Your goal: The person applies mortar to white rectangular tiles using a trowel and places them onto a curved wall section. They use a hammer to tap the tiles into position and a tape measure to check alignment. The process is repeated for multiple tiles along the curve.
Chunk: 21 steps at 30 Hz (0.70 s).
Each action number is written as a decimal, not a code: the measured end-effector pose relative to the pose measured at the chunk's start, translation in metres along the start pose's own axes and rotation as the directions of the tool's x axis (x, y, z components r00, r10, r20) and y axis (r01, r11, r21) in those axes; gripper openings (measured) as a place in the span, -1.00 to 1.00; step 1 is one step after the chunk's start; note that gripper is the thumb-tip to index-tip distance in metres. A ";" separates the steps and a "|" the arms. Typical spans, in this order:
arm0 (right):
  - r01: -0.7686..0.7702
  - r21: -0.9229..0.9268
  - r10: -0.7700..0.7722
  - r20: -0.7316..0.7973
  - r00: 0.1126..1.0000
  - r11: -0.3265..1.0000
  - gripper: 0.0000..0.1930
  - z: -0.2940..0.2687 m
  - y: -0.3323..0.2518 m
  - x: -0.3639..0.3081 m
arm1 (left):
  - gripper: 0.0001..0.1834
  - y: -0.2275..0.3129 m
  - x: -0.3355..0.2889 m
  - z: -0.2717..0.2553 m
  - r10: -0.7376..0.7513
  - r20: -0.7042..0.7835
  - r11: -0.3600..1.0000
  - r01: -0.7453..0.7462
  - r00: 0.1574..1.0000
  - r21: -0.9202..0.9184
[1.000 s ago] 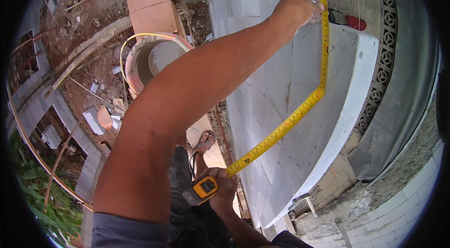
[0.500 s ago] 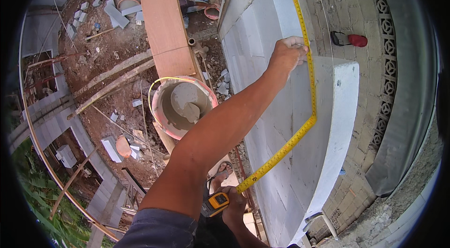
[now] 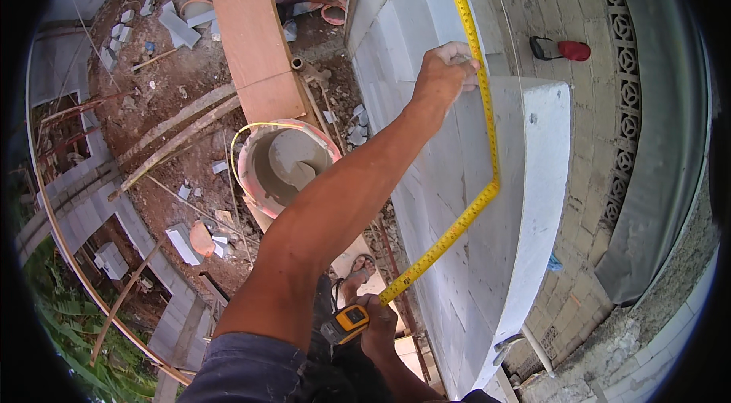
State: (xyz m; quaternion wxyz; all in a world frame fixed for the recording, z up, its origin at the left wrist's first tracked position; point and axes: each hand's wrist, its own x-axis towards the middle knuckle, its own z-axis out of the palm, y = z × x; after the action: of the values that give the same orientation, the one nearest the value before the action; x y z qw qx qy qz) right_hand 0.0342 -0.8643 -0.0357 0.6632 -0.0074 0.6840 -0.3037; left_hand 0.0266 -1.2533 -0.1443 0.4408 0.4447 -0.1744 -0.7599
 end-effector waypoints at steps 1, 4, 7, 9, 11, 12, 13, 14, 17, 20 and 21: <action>-0.015 -0.050 0.015 -0.009 1.000 0.999 -0.63 -0.003 -0.001 -0.001 | -0.90 -0.001 0.000 -0.001 0.007 0.003 1.000 -0.007 1.000 -0.011; -0.024 -0.116 0.021 -0.027 0.999 0.993 -0.63 -0.012 0.003 -0.002 | -0.85 -0.002 0.000 -0.002 0.010 0.042 0.999 -0.008 0.999 -0.047; -0.016 -0.092 0.013 -0.036 0.999 0.996 -0.62 -0.018 0.008 -0.002 | -0.82 0.003 -0.001 -0.001 0.007 0.048 1.000 -0.006 0.999 -0.017; -0.013 -0.137 0.007 -0.044 0.999 0.990 -0.61 -0.026 0.015 -0.001 | -0.80 0.004 -0.001 0.000 0.025 0.059 1.000 -0.026 0.998 0.007; -0.017 -0.257 0.003 -0.055 0.998 0.966 -0.61 -0.035 0.022 0.003 | -0.77 0.006 -0.002 0.001 0.024 0.062 0.999 -0.025 0.998 0.026; -0.016 -0.269 0.000 -0.061 0.998 0.963 -0.61 -0.036 0.023 0.004 | -0.76 0.008 -0.003 0.002 0.013 0.060 0.999 -0.014 0.998 0.032; -0.015 -0.280 -0.004 -0.067 0.998 0.960 -0.61 -0.037 0.022 0.007 | -0.76 0.010 -0.003 0.004 0.001 0.059 0.999 -0.003 0.998 0.037; -0.027 -0.295 0.004 -0.078 0.997 0.955 -0.61 -0.038 0.022 0.004 | -0.75 0.009 -0.004 0.002 0.003 0.057 0.999 -0.005 0.998 0.035; 0.053 -0.327 -0.066 -0.027 0.997 0.943 -0.62 -0.037 0.019 0.007 | -0.76 0.005 0.000 0.001 0.007 0.058 1.000 -0.008 0.998 0.027; -0.001 -0.194 -0.015 -0.082 0.997 0.981 -0.64 -0.026 0.007 0.005 | -0.75 0.006 0.000 -0.002 0.028 0.062 0.999 -0.029 0.998 0.027; 0.024 -0.242 -0.038 -0.053 0.998 0.970 -0.65 -0.027 0.006 0.006 | -0.74 0.006 0.000 -0.002 0.035 0.067 0.999 -0.037 0.997 0.019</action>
State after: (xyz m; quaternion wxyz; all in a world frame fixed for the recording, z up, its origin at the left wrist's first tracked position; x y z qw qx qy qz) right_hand 0.0108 -0.8511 -0.0455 0.6326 -0.0898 0.7344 -0.2288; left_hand 0.0313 -1.2560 -0.1414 0.4438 0.4204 -0.2048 -0.7644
